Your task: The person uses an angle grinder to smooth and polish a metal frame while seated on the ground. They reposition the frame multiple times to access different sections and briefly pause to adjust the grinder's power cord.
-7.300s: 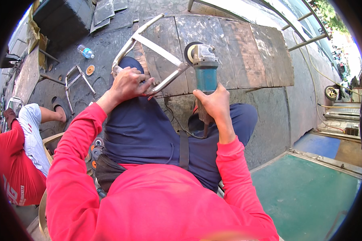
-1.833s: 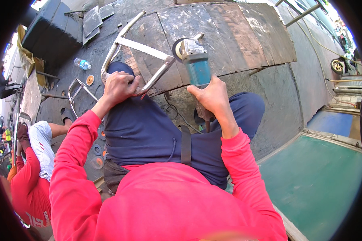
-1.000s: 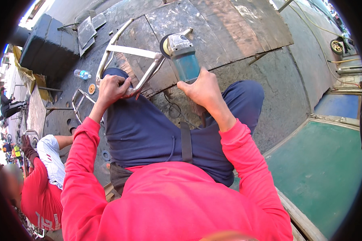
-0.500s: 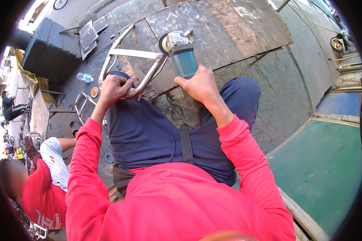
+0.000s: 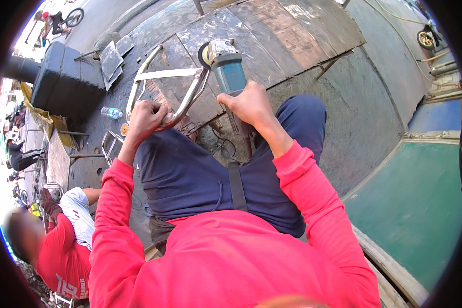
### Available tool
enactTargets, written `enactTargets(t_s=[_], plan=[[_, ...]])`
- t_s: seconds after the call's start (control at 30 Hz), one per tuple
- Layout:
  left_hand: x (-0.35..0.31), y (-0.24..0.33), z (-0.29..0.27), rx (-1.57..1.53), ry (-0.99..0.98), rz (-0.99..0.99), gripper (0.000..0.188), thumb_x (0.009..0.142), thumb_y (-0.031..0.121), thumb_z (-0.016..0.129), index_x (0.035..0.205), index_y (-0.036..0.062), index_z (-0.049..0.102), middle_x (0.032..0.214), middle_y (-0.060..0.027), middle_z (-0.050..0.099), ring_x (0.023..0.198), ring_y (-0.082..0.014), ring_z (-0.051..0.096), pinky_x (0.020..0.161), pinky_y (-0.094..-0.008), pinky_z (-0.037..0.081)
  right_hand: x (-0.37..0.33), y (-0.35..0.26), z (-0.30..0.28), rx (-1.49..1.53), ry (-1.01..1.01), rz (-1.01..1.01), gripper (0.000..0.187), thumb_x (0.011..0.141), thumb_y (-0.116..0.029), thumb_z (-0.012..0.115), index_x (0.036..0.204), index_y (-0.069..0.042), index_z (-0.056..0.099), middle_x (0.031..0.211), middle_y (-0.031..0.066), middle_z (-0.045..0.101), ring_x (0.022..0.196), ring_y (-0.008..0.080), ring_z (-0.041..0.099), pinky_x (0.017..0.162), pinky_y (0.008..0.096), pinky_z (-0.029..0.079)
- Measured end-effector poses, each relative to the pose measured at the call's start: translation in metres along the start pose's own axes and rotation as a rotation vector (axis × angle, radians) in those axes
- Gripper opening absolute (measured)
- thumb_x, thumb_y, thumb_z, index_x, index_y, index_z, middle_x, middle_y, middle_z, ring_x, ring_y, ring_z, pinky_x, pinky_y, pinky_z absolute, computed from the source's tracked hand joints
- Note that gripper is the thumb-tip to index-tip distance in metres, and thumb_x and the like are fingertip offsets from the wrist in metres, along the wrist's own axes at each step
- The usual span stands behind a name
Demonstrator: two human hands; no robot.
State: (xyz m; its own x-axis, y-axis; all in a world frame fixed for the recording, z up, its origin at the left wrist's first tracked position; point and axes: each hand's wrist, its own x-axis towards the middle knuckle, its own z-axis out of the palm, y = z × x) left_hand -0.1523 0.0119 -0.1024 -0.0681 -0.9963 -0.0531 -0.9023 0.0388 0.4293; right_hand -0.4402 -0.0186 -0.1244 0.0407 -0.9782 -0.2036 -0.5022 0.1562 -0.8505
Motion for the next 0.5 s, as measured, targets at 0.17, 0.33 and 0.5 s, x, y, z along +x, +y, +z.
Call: enactTargets(t_s=[0.17,0.33,0.5], plan=[[-0.003,0.01,0.0,-0.011,-0.002,-0.02,0.041,0.091,0.03,0.061,0.071,-0.0056,0.066,0.05,-0.0157,0.05,0.041,-0.0197,0.05,0.049,-0.0373,0.042,-0.004,0.0,-0.001,-0.025,0.003,-0.05,0.056,0.066,-0.036,0.081,0.094,0.01,0.066,0.085,0.0269,0.071,0.082,0.0356,0.072,0.074,0.039,0.057],[-0.01,0.013,-0.002,-0.058,-0.027,-0.06,0.039,0.089,0.026,0.061,0.07,-0.008,0.063,0.05,-0.0171,0.05,0.042,-0.0193,0.051,0.049,-0.0367,0.043,-0.004,-0.002,-0.003,-0.03,-0.021,-0.019,0.055,0.066,-0.036,0.082,0.093,0.009,0.067,0.085,0.0257,0.071,0.081,0.0339,0.072,0.075,0.0387,0.057],[-0.01,0.011,-0.003,-0.048,-0.008,-0.023,0.039,0.089,0.025,0.06,0.069,-0.0084,0.063,0.051,-0.0166,0.051,0.042,-0.0185,0.051,0.049,-0.0364,0.043,-0.006,0.002,0.0,0.003,-0.089,-0.014,0.05,0.067,-0.035,0.08,0.087,0.009,0.069,0.083,0.0254,0.071,0.08,0.0339,0.072,0.074,0.0394,0.056]])
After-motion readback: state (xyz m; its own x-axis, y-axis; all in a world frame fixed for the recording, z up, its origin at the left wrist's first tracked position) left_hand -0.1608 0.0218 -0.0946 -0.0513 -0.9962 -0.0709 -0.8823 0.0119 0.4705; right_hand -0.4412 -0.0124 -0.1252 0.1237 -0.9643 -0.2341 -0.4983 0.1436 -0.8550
